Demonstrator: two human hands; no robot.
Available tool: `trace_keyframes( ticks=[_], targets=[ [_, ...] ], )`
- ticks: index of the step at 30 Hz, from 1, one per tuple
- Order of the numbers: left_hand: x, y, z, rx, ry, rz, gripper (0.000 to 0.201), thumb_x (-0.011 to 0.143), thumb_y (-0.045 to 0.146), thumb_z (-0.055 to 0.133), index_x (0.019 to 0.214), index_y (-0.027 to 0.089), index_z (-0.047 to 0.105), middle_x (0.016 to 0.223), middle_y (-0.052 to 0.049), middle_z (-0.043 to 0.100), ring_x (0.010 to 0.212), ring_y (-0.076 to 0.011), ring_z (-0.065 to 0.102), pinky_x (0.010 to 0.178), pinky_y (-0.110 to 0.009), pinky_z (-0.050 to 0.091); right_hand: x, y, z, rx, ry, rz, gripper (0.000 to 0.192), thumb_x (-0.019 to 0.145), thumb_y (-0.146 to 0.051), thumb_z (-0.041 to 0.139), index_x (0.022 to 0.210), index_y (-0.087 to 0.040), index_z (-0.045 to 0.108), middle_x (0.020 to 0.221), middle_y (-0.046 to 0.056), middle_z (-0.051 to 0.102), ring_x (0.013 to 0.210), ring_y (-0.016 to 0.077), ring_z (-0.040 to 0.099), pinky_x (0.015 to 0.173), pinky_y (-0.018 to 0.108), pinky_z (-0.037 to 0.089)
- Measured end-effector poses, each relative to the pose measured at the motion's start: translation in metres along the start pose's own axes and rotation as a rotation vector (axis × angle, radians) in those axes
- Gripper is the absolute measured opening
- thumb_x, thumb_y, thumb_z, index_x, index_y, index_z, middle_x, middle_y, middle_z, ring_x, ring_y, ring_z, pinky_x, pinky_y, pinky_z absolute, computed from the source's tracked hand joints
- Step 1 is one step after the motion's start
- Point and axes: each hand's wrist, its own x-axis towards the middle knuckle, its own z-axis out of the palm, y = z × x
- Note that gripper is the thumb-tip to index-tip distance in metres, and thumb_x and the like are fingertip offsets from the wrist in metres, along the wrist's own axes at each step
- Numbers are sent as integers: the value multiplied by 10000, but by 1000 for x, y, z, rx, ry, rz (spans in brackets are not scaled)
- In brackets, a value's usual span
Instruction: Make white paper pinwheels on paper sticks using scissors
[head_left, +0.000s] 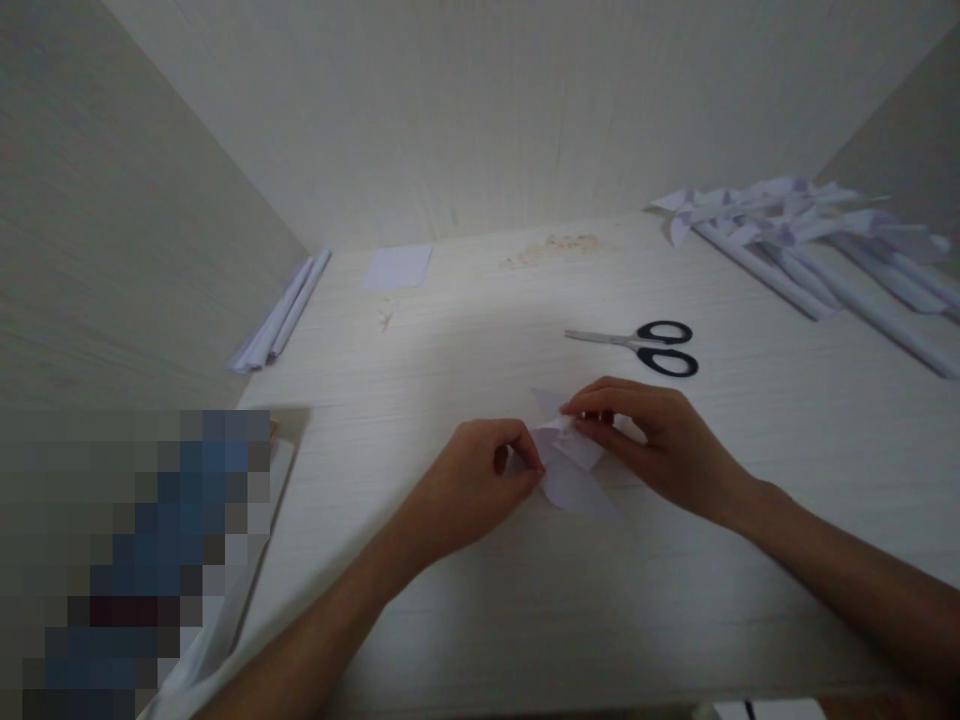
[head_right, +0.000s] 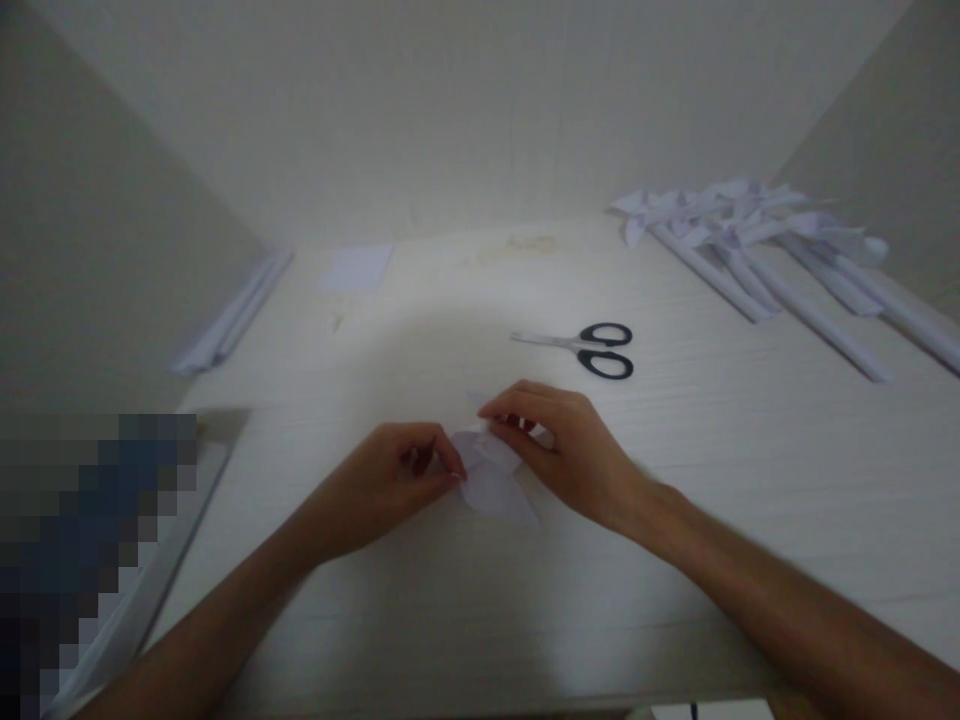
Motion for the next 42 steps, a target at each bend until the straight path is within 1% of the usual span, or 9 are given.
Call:
trace_keyframes(
  ticks=[4,8,12,23,26,30,35,39,42],
  targets=[
    [-1,3,2,-2,20,-20,63,658,144,540,652,152,602,497,55,416,487,-82,377,463,-202,287,1,4,-2,91,-23,51,96,787,-164,524,790,-186,618,792,38,635,715,154,588,611,263,477],
    [-1,6,5,-31,41,-10,43,671,153,548,658,158,588,502,59,411,487,-82,376,461,-203,289,1,3,-3,102,-53,13,122,781,-131,518,766,-185,627,795,36,639,729,147,587,645,265,467],
    [2,5,9,-103,121,34,46,659,114,567,671,155,550,557,58,474,519,-74,404,499,-194,325,1,2,-4,105,-66,21,122,771,-126,522,755,-181,629,789,34,645,728,146,587,649,264,459],
    [4,0,22,-26,238,32,72,649,121,608,640,177,653,631,3,636,611,-124,551,612,-244,430,3,9,-3,219,18,228,67,714,-225,586,708,-194,646,710,29,663,673,174,583,598,281,442],
    [5,-1,24,-42,263,34,99,661,111,596,673,175,670,686,-12,671,657,-134,589,642,-247,451,3,8,-3,179,6,209,80,724,-236,576,711,-201,646,722,28,664,691,176,587,613,283,448],
    [5,1,23,-24,277,35,115,655,86,589,660,173,664,642,6,667,590,-116,582,616,-233,455,3,6,-4,122,-9,175,89,734,-204,552,702,-202,635,709,22,653,681,169,580,613,282,440],
    [4,2,21,-4,228,93,120,663,83,590,658,182,658,614,23,652,551,-104,561,587,-222,447,3,5,-5,109,-42,105,82,739,-156,547,715,-172,624,708,26,640,669,148,558,625,273,432],
    [3,1,24,48,185,179,137,706,98,559,689,182,666,680,0,655,602,-111,570,616,-231,452,3,4,-3,50,-28,60,80,738,-130,544,718,-149,619,692,31,629,646,138,544,617,269,427],
    [1,0,29,75,223,221,72,693,174,606,743,175,659,751,-25,655,685,-140,588,669,-267,467,2,4,-2,26,3,37,76,740,-130,542,714,-147,612,688,31,622,633,131,540,604,261,431]
  ],
)
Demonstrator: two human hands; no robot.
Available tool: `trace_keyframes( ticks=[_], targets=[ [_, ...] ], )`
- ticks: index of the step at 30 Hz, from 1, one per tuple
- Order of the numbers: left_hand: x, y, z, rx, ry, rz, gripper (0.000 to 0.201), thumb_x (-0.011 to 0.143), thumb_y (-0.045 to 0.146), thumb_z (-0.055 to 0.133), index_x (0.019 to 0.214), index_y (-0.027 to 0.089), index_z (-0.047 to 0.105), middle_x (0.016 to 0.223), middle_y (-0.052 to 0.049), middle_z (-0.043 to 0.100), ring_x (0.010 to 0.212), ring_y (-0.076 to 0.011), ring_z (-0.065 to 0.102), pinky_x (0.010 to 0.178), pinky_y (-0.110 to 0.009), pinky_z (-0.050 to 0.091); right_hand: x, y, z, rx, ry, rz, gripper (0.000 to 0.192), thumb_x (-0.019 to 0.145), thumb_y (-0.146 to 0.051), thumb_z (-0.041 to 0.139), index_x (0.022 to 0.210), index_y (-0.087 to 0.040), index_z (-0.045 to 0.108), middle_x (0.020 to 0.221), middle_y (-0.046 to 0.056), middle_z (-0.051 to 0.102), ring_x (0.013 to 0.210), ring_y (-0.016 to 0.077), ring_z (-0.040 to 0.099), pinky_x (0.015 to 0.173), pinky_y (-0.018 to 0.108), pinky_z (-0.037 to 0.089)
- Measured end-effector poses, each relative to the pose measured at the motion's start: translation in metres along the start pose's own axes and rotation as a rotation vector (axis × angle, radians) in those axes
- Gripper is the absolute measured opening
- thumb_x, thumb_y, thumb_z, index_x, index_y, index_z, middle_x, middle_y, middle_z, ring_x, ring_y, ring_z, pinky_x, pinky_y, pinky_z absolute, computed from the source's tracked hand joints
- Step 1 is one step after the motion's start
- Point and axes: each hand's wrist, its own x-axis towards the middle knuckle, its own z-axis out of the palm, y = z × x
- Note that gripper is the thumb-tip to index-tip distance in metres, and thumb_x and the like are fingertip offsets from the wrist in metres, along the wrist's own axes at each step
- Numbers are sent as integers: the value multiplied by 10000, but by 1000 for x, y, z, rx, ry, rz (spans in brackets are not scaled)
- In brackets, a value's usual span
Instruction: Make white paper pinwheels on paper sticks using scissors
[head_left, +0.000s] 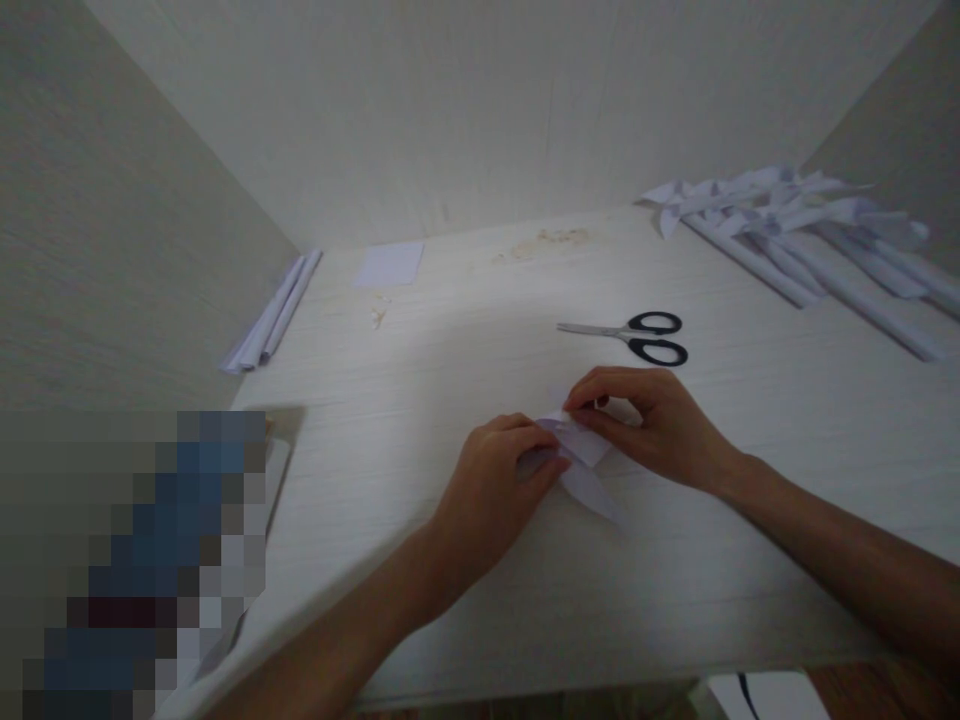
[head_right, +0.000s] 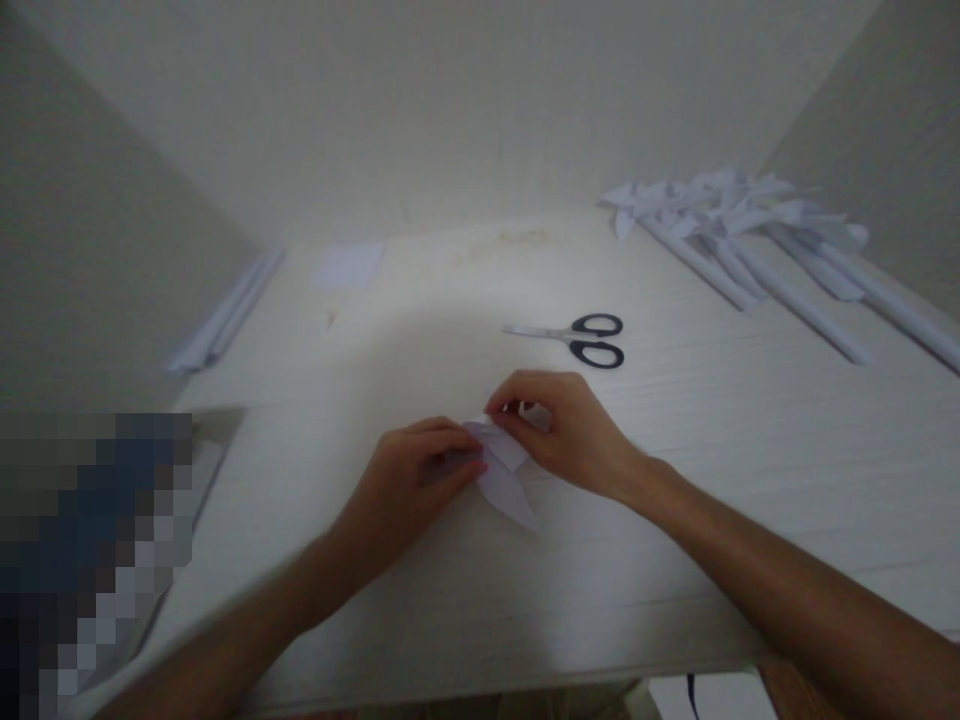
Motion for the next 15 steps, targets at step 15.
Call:
trace_keyframes(
  ticks=[15],
  targets=[
    [-3,-1,-10,237,359,164,166,679,76,585,818,158,626,883,-55,638,810,-164,562,731,-325,469,-9,4,11,135,306,182,25,695,-186,616,717,-188,604,708,30,644,639,162,619,573,278,524]
  ],
)
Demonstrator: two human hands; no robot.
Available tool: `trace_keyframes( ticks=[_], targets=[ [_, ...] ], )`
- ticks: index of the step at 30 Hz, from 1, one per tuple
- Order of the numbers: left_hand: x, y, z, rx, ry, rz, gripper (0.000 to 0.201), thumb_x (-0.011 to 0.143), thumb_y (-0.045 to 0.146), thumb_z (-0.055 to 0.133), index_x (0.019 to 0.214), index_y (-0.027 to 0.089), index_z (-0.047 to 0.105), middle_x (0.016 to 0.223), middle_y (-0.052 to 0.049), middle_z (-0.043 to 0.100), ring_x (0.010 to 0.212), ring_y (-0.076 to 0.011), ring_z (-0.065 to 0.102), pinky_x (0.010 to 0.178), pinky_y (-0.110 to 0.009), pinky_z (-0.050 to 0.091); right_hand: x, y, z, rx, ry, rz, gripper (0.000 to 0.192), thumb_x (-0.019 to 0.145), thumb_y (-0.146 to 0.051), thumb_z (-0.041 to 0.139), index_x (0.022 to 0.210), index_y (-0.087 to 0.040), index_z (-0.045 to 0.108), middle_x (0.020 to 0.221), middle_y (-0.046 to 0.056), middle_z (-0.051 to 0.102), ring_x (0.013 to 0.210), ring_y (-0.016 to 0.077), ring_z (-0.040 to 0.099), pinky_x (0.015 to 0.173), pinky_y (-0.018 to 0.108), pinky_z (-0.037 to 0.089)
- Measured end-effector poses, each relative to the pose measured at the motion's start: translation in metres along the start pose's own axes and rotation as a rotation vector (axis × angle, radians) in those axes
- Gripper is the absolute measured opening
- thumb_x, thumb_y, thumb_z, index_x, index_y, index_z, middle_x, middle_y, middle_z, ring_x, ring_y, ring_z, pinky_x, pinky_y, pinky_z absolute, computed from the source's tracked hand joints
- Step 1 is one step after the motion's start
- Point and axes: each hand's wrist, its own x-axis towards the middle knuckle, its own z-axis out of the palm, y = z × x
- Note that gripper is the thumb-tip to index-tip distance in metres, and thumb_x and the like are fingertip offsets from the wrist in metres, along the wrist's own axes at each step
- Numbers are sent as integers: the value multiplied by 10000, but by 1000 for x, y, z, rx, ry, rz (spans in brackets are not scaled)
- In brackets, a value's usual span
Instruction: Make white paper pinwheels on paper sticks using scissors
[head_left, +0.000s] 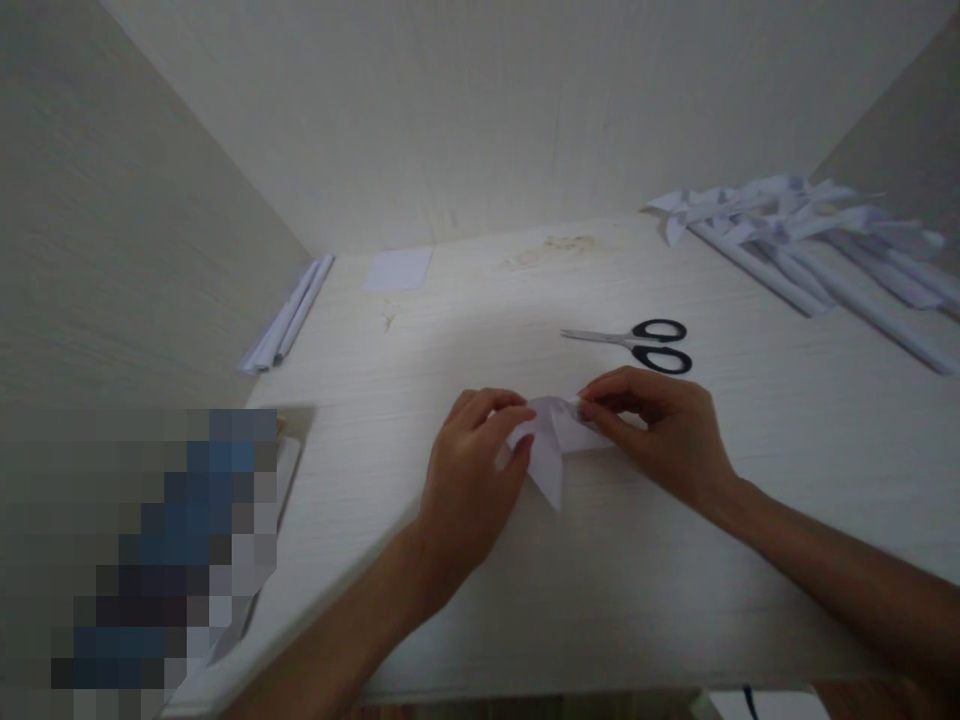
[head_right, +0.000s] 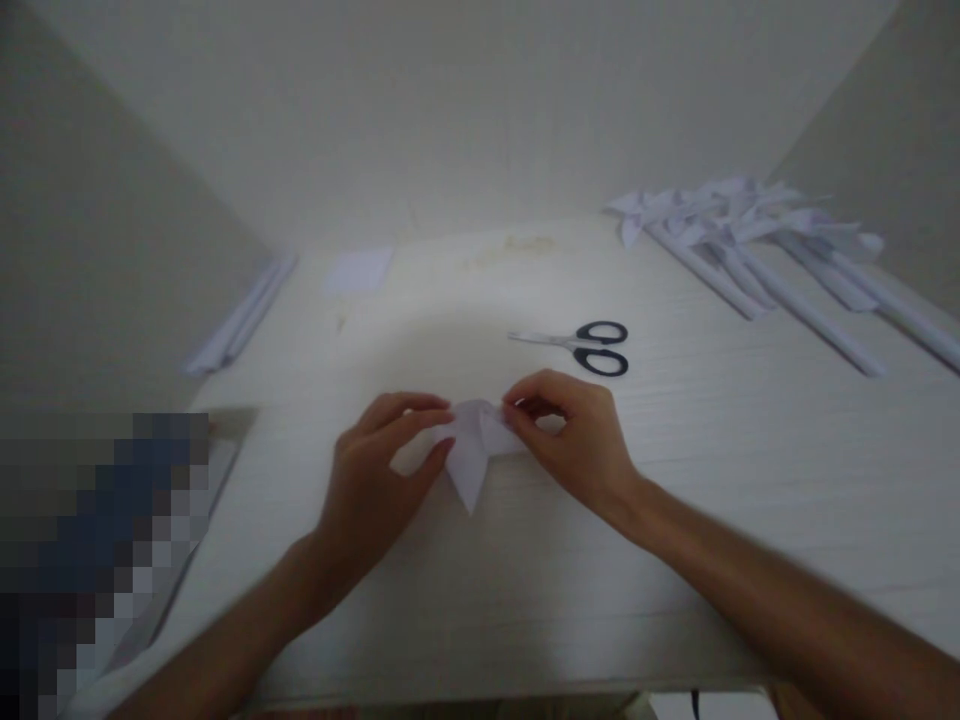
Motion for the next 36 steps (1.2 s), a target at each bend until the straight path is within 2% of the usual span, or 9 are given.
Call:
trace_keyframes(
  ticks=[3,5,8,11,14,22,30,33,36],
  targets=[
    [-6,15,-2,75,-45,-114,68,694,163,598,751,175,633,748,-35,631,755,-188,535,705,-367,432,-3,-1,1,20,7,-21,24,705,-198,616,721,-199,599,734,33,640,680,171,619,616,296,532],
    [-10,24,3,153,-97,-241,106,698,254,611,773,188,646,791,-49,616,802,-220,514,720,-406,394,-5,-2,1,23,4,-20,24,715,-203,612,731,-208,595,757,38,636,697,175,616,635,306,535],
    [-11,32,16,213,-101,-370,214,733,355,566,847,196,653,867,-70,577,858,-242,479,738,-434,353,-8,-4,1,29,7,-33,25,727,-216,606,746,-220,590,778,44,633,705,182,613,652,326,536],
    [-7,34,26,152,-90,-445,194,745,357,551,803,209,662,852,-61,563,857,-231,468,744,-425,342,-11,-5,2,15,5,-66,25,728,-214,603,746,-223,588,766,41,633,708,185,611,652,331,530],
    [-4,33,27,56,-91,-505,103,725,271,580,737,218,667,805,-45,573,841,-220,484,741,-405,355,-12,-6,2,-9,-17,-88,41,731,-189,593,752,-223,589,776,41,638,717,184,612,655,326,522],
    [-2,32,19,-98,-54,-552,68,678,130,573,668,160,632,689,-25,628,721,-175,540,681,-322,410,-10,-13,-4,-172,-9,-212,92,733,-144,570,733,-231,599,748,29,665,696,181,619,643,317,496],
    [-2,34,21,-245,-29,-595,80,685,176,558,638,165,621,621,0,638,571,-122,538,596,-271,436,-15,-17,-5,-265,-38,-378,147,766,-138,536,774,-259,620,773,16,685,713,170,635,634,294,509],
    [-2,34,20,-290,15,-603,75,680,174,562,635,170,623,603,9,633,549,-113,534,580,-259,442,-16,-18,-4,-234,-44,-370,128,763,-159,555,765,-265,627,787,20,683,715,168,632,644,294,512],
    [-2,34,19,-310,60,-591,68,672,155,567,640,174,624,600,15,633,538,-108,533,564,-247,445,-13,-20,-4,-141,-65,-266,89,751,-189,577,738,-257,633,801,29,674,726,175,623,659,313,508]
  ],
)
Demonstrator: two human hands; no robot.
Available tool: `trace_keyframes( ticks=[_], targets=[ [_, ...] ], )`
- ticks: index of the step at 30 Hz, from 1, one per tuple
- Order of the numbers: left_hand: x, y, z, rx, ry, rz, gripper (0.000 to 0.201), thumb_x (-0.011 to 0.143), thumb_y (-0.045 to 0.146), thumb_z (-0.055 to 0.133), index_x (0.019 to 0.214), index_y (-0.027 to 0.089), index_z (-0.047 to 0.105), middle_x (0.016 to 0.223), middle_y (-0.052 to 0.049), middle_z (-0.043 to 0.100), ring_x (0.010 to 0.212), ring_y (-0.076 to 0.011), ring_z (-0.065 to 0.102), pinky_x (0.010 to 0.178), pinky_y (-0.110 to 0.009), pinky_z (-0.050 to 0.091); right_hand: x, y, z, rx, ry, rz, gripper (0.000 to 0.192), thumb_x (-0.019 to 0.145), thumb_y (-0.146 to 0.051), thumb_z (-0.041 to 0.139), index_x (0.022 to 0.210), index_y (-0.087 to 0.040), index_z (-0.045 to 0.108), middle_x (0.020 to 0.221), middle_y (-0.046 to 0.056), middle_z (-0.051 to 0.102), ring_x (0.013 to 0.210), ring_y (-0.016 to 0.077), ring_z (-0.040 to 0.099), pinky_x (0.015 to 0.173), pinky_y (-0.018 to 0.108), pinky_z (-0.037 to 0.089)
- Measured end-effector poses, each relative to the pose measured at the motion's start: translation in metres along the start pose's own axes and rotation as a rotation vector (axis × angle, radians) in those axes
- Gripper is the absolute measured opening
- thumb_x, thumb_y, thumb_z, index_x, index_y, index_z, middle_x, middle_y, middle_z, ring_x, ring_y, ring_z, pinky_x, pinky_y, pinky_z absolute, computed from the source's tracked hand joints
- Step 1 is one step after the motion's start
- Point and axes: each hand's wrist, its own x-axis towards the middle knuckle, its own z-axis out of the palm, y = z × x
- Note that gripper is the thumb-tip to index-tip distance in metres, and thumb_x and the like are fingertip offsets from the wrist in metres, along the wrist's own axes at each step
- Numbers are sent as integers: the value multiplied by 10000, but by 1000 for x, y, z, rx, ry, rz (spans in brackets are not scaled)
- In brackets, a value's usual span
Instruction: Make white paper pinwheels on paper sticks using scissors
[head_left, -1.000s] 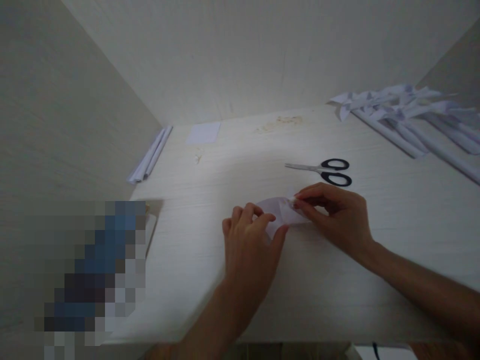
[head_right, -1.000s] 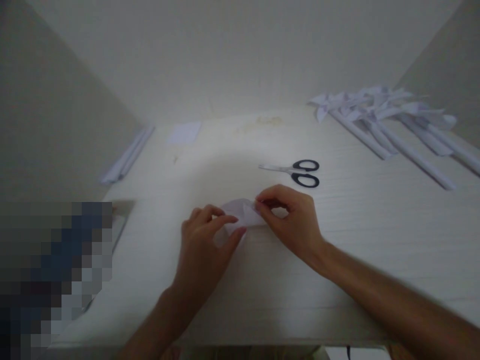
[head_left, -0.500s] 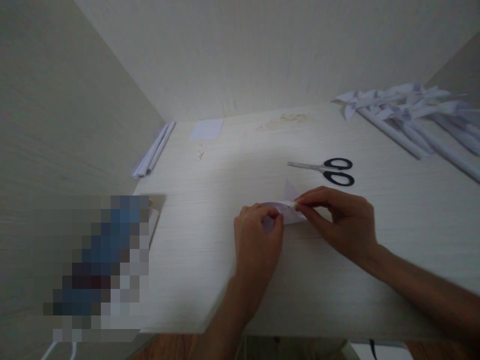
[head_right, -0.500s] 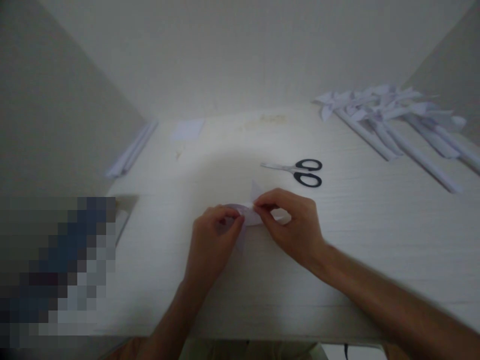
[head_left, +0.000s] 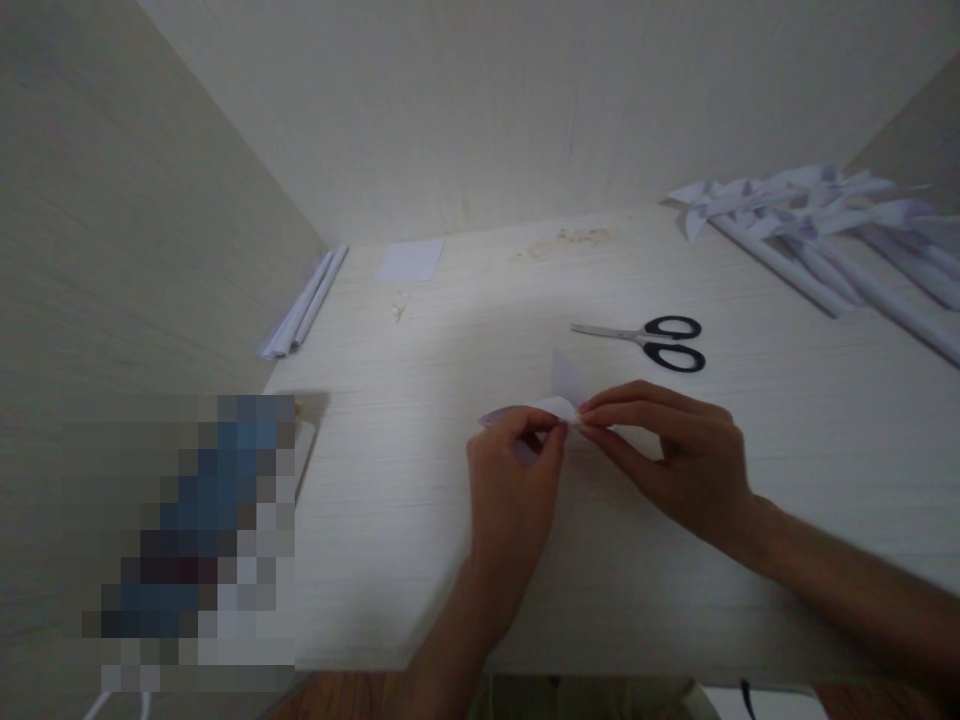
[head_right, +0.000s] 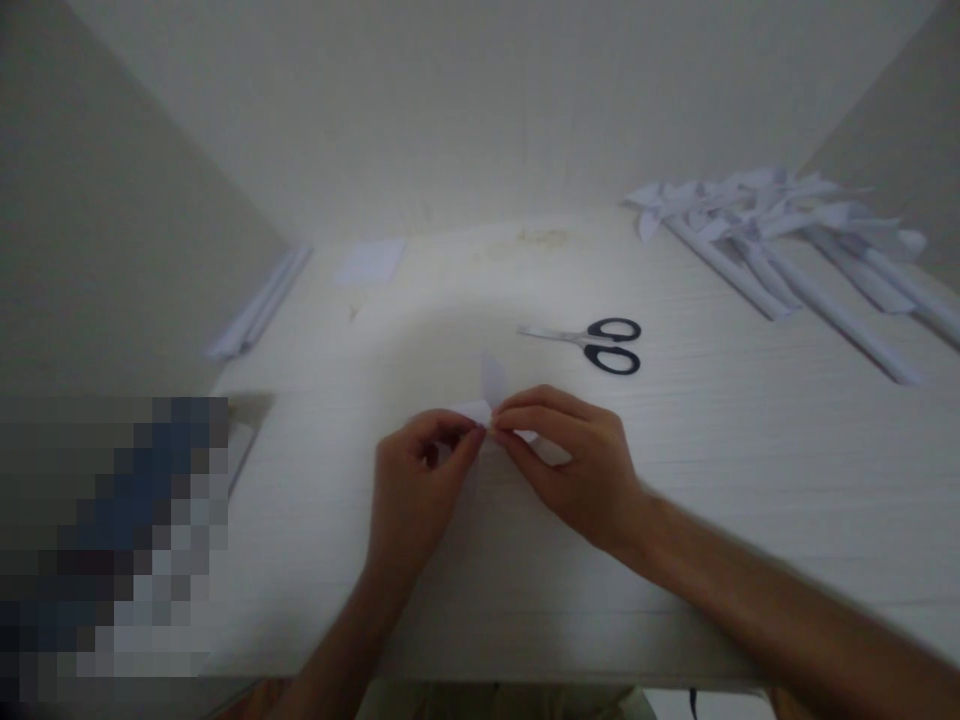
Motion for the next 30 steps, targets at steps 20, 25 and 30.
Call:
trace_keyframes(
  ticks=[20,25,30],
  targets=[
    [13,4,-9,106,-139,156,93,662,113,574,633,179,634,602,22,636,537,-102,530,578,-234,430,18,21,-10,441,-369,540,264,597,-279,688,818,-176,588,597,-67,397,458,49,409,394,176,299],
    [25,7,-12,208,-217,224,98,686,156,567,657,182,657,600,9,636,553,-116,538,551,-241,409,21,22,-12,581,-447,674,190,670,-309,640,752,-151,573,476,-88,373,381,29,303,345,167,176],
    [29,8,-6,248,-209,291,97,687,147,571,688,179,663,681,-19,648,625,-138,554,597,-263,427,20,25,-12,778,-480,769,234,676,-331,654,770,-145,546,442,-91,393,355,17,262,340,170,108]
  ],
)
